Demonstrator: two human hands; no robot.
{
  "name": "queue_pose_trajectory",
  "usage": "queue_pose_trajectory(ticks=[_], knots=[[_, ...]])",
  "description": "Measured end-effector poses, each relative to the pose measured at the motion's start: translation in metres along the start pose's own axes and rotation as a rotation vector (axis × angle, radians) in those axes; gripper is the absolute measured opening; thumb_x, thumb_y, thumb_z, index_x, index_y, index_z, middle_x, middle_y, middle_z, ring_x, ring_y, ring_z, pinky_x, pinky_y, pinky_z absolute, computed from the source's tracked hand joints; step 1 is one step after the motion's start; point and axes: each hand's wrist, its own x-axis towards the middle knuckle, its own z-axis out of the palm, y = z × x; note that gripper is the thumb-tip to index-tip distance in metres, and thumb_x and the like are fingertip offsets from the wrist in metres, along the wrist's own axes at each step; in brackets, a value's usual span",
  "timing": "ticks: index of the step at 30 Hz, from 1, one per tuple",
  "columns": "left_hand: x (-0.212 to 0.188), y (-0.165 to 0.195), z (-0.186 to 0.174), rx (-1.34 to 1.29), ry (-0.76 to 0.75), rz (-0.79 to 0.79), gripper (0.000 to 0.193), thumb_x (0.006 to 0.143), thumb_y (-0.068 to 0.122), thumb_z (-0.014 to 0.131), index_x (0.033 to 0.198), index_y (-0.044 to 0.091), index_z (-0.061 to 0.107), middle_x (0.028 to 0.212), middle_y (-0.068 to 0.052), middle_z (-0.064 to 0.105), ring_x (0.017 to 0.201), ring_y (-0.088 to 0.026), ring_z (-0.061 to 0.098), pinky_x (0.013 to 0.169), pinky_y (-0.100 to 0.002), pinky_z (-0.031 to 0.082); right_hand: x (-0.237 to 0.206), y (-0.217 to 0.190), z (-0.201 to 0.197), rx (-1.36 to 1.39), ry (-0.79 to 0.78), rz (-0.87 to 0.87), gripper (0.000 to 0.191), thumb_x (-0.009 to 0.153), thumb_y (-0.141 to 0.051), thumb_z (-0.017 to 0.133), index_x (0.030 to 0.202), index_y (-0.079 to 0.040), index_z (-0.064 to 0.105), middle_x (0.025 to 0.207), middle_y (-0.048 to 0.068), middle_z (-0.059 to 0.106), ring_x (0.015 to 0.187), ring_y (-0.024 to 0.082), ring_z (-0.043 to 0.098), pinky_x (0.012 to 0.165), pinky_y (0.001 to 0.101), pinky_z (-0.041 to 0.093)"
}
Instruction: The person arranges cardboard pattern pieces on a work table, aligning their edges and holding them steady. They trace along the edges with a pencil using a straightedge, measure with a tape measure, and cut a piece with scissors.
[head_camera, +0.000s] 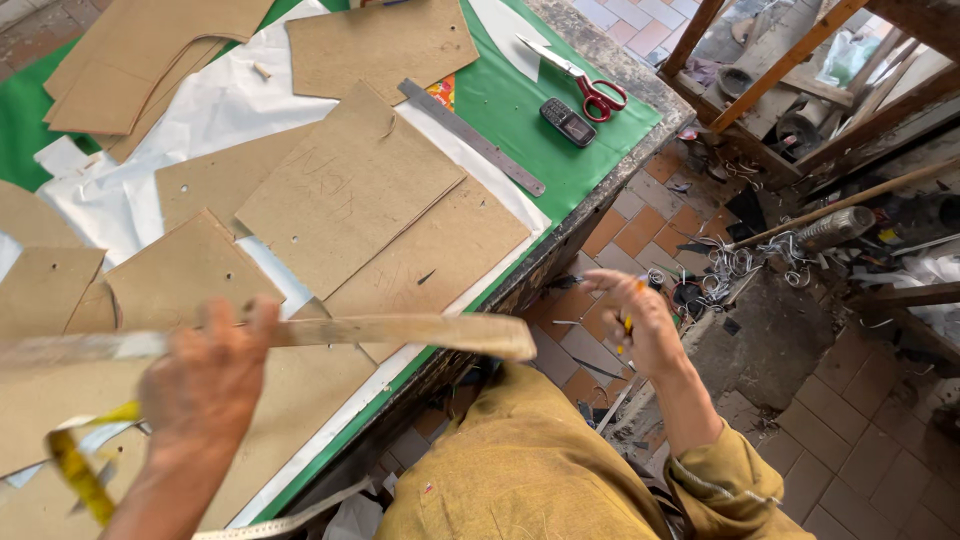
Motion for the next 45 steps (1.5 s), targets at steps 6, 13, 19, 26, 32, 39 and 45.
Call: queue_pose_trajectory(ticks=[6,13,19,26,32,39,45], knots=[[0.081,0.055,0.03,-0.074,0.162,0.154,0.009,0.102,0.027,0.061,0.107,0.026,0.054,0.086,-0.001,0.054,0.058,-0.018,0.065,0.036,-0.031,0.051,0.013,-0.01,0.041,-0.769,-0.318,-0.509,0.076,0.077,-0.043,0.086,0.133,0.0,0.06,0.123,0.016,0.065,0.109,0.029,0.066,0.089,0.044,0.054],[0.184,0.103,0.06,-0.188,0.22,0.172,0.022,0.094,0.019,0.065,0.113,0.027,0.057,0.099,-0.002,0.055,0.058,-0.019,0.066,0.039,-0.035,0.055,0.06,0.002,0.051,-1.106,-0.01,-0.14,0.043,0.082,-0.04,0.081,0.107,-0.01,0.062,0.093,0.011,0.071,0.084,0.033,0.071,0.072,0.0446,0.056],[0.272,0.078,0.095,-0.505,0.162,-0.041,0.034,0.095,0.014,0.067,0.126,0.021,0.058,0.129,-0.01,0.049,0.069,-0.033,0.07,0.048,-0.045,0.057,0.11,0.022,0.033,-1.046,0.066,-0.003,0.034,0.086,-0.031,0.076,0.101,-0.01,0.054,0.089,0.01,0.069,0.077,0.035,0.071,0.068,0.0488,0.054],[0.303,0.144,0.116,-0.865,0.195,-0.252,0.049,0.089,0.025,0.072,0.136,0.021,0.057,0.138,-0.012,0.046,0.111,-0.038,0.066,0.071,-0.053,0.059,0.153,0.028,0.056,-1.075,0.115,-0.095,0.046,0.079,-0.029,0.079,0.109,-0.006,0.051,0.102,0.018,0.062,0.074,0.043,0.067,0.062,0.0536,0.054],[0.294,0.151,0.122,-1.001,0.182,-0.374,0.05,0.095,0.039,0.071,0.132,0.012,0.051,0.131,-0.015,0.049,0.107,-0.039,0.064,0.069,-0.051,0.057,0.152,0.033,0.046,-1.041,0.112,0.14,0.04,0.082,-0.034,0.077,0.101,-0.009,0.052,0.088,0.016,0.064,0.073,0.04,0.068,0.062,0.052,0.055],[0.319,0.152,0.145,-0.874,-0.052,-0.397,0.035,0.089,0.045,0.075,0.117,0.024,0.073,0.115,-0.004,0.061,0.084,-0.031,0.069,0.06,-0.049,0.056,0.154,0.047,0.017,-0.997,0.34,0.159,0.036,0.087,-0.035,0.072,0.097,-0.005,0.055,0.082,0.022,0.064,0.078,0.043,0.065,0.07,0.0501,0.052],[0.334,0.177,0.161,-1.022,0.022,-0.555,0.013,0.094,0.034,0.071,0.099,0.023,0.075,0.103,0.003,0.069,0.077,-0.025,0.072,0.063,-0.042,0.061,0.179,0.071,-0.008,-0.96,0.388,0.101,0.044,0.08,-0.036,0.077,0.109,-0.007,0.062,0.084,0.021,0.071,0.083,0.04,0.073,0.075,0.0476,0.056]])
